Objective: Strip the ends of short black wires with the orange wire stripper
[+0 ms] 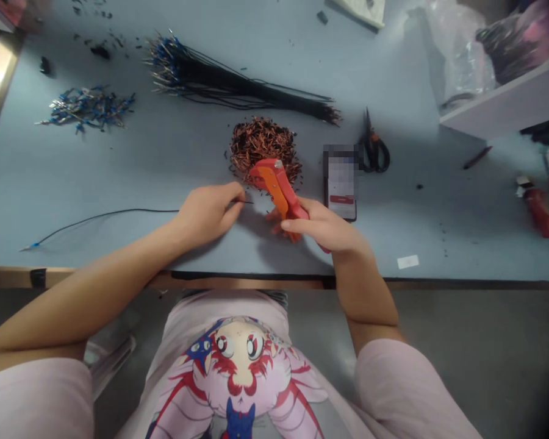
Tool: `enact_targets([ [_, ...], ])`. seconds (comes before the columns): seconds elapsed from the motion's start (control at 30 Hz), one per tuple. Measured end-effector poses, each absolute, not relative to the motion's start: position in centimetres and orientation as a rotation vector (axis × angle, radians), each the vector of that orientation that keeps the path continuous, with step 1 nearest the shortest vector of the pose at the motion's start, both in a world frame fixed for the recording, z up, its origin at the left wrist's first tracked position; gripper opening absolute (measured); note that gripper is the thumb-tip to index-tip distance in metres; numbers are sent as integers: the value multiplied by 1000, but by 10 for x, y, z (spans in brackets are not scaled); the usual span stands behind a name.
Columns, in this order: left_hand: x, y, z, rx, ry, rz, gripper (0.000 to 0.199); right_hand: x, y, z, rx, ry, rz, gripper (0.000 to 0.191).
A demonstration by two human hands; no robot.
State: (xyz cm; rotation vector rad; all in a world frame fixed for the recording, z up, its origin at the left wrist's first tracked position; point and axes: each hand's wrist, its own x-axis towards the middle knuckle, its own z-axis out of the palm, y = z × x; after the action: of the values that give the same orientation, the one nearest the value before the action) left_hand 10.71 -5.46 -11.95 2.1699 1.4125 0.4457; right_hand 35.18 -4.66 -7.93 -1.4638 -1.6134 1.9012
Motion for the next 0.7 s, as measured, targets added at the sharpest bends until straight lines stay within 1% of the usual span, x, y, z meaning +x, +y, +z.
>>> enact_targets([
  [0.1, 109, -55, -121, 2160, 1349, 607, 24, 352, -46, -82, -1447, -1542, 1807, 37],
  [0.2, 106, -52, -123, 2117, 1352, 856, 19, 355, -45, -84, -1368, -1471, 1783, 35],
  [0.33, 103, -49, -123, 2005, 1405, 1085, 9, 354, -48, -83, -1303, -1344, 1915, 32],
  [0.47, 106, -48, -124, 1906, 1402, 1272, 6, 343, -52, -87, -1207, -1202, 2121, 39],
  [0.6, 109, -48, -126, 1845, 1405, 1319, 5, 334, -52, -97, -1094, -1040, 2329, 46],
  [0.7, 108, -46, -127, 1839, 1489, 1202, 5, 334, -50, -99, -1067, -1023, 2282, 54],
])
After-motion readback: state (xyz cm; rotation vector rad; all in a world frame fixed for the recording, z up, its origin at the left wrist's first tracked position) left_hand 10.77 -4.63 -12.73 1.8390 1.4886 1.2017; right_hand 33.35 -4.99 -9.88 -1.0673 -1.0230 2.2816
